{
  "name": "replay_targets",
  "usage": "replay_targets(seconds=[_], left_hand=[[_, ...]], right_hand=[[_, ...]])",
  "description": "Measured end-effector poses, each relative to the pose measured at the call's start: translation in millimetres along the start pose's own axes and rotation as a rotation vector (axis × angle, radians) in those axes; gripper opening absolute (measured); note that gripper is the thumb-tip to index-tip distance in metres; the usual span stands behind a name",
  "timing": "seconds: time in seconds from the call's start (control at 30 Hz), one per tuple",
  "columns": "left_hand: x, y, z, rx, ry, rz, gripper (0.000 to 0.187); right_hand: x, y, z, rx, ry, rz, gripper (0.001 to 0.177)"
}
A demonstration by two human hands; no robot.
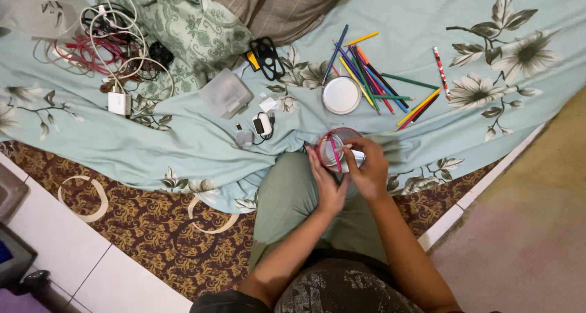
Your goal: The person sits on the floor and places colored pencils from the bed into a red cylindrical container. They pick up pencils one by one, put them into the container, and then close the lid.
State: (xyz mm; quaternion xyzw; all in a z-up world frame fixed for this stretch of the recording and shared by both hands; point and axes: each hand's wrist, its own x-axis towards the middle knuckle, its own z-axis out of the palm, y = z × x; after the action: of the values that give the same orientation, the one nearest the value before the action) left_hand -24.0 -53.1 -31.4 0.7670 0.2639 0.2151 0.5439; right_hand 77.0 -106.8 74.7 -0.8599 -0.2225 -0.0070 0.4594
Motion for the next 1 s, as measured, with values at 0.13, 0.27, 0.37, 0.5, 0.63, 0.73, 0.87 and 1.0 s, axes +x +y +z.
replay_targets(seconds=[0.13, 0.27, 0.37, 0.5, 0.63, 0.73, 0.87, 1.0], left_hand=[[-1, 8, -4, -0.007, 0.004, 0.032, 0.119], [3, 19, -13, -0.049, -0.015, 0.024, 0.124], [10, 25, -21, -0.071, -0.009, 0.061, 0.125], [27, 24, -28, 0.031, 0.009, 0.088, 0.123], [43, 21, -34, 0.055, 0.003, 0.147, 0.114], [48, 24, -32, -0.012, 0.003, 0.137, 0.109], [54, 31, -31, -0.027, 0.043, 0.140, 0.109], [62, 35, -33, -0.037, 0.094, 0.184, 0.112]], right_hand=[[4, 0, 1, 0.063, -0.072, 0.031, 0.023], [3, 2, 2, 0.064, -0.157, 0.051, 0.017], [2, 5, 3, -0.002, -0.219, 0.049, 0.015], [1, 9, 7, -0.055, -0.245, -0.107, 0.014], [3, 6, 7, -0.035, -0.235, -0.115, 0.019], [10, 2, 2, -0.004, -0.238, -0.094, 0.023], [22, -2, -2, 0.101, -0.236, -0.061, 0.022], [29, 3, -2, 0.374, -0.212, 0.068, 0.022]])
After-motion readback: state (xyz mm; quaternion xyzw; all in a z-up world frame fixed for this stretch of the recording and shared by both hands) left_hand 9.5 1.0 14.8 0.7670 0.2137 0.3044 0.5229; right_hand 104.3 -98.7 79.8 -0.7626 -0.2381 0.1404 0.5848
